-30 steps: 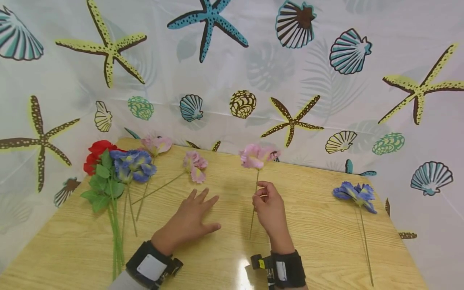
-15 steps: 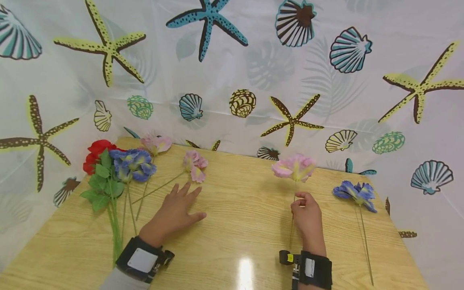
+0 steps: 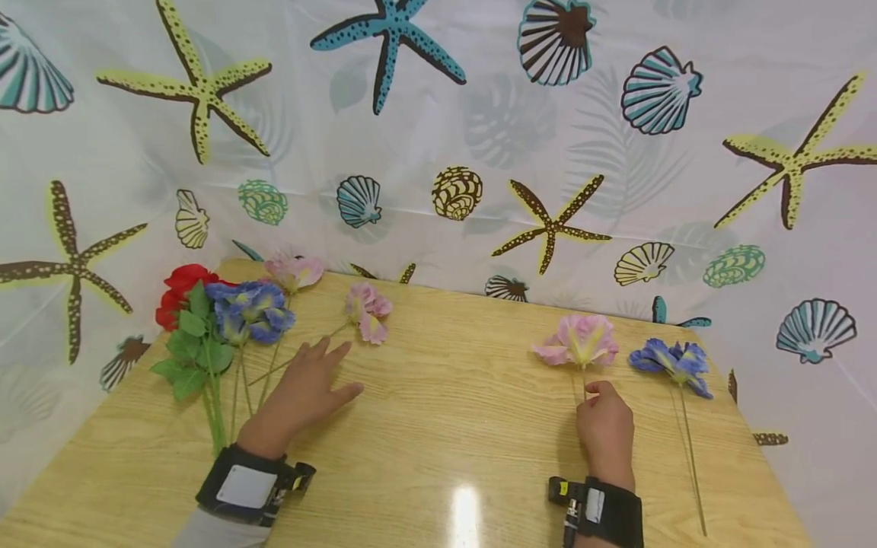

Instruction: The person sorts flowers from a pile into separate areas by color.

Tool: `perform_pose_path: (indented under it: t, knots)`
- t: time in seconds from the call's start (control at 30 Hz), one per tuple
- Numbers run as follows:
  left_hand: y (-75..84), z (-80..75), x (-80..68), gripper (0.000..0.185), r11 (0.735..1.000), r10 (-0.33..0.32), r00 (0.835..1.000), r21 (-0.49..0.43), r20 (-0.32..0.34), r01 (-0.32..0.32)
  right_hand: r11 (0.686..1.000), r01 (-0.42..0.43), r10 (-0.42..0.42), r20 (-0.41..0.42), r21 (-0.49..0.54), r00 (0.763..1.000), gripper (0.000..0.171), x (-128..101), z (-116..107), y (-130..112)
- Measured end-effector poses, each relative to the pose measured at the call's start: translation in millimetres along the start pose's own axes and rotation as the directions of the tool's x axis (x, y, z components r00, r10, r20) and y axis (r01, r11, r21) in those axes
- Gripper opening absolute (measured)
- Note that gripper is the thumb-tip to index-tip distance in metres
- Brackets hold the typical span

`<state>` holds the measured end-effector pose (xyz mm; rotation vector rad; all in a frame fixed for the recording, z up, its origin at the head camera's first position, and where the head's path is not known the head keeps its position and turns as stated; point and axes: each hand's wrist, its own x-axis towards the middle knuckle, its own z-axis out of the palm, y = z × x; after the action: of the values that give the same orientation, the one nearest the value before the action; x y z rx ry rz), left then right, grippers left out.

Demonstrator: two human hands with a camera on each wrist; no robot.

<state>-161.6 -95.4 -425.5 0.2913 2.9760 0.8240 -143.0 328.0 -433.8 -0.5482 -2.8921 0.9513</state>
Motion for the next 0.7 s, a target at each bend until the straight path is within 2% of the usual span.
perform_pose_path:
  t: [0.17,0.33,0.43,0.57,0.7]
  knots:
    - [2.6,-12.0,-2.7,0.073,0.999,0.012,0.999,-0.036,0.037,-0.010,1.000,0.002,-0.002,0.014,-0.030,1.000,0.037,0.7,-1.9,1.4]
    - [-1.6,-24.4,-6.6,0.073,0.999,-0.050,0.997,0.007,0.058,0.049,0.998,-0.002,0.002,0.002,-0.060,1.000,0.041,2.6,-1.3,1.5]
    - [-9.4,-30.0,-8.8,0.070,0.995,-0.101,0.995,0.006,0.025,0.101,0.998,-0.012,0.012,-0.013,-0.054,1.000,0.047,1.7,0.0,0.5]
    - [-20.9,-37.2,-11.2,0.066,0.988,-0.157,0.985,-0.016,-0.069,0.156,0.999,0.004,-0.006,-0.041,-0.053,0.999,0.057,0.9,1.3,-3.5]
    - [-31.3,-44.2,-12.7,0.065,0.981,-0.195,0.971,-0.017,-0.141,0.194,0.992,0.069,-0.068,0.010,-0.103,0.998,0.067,3.7,-0.5,-7.6]
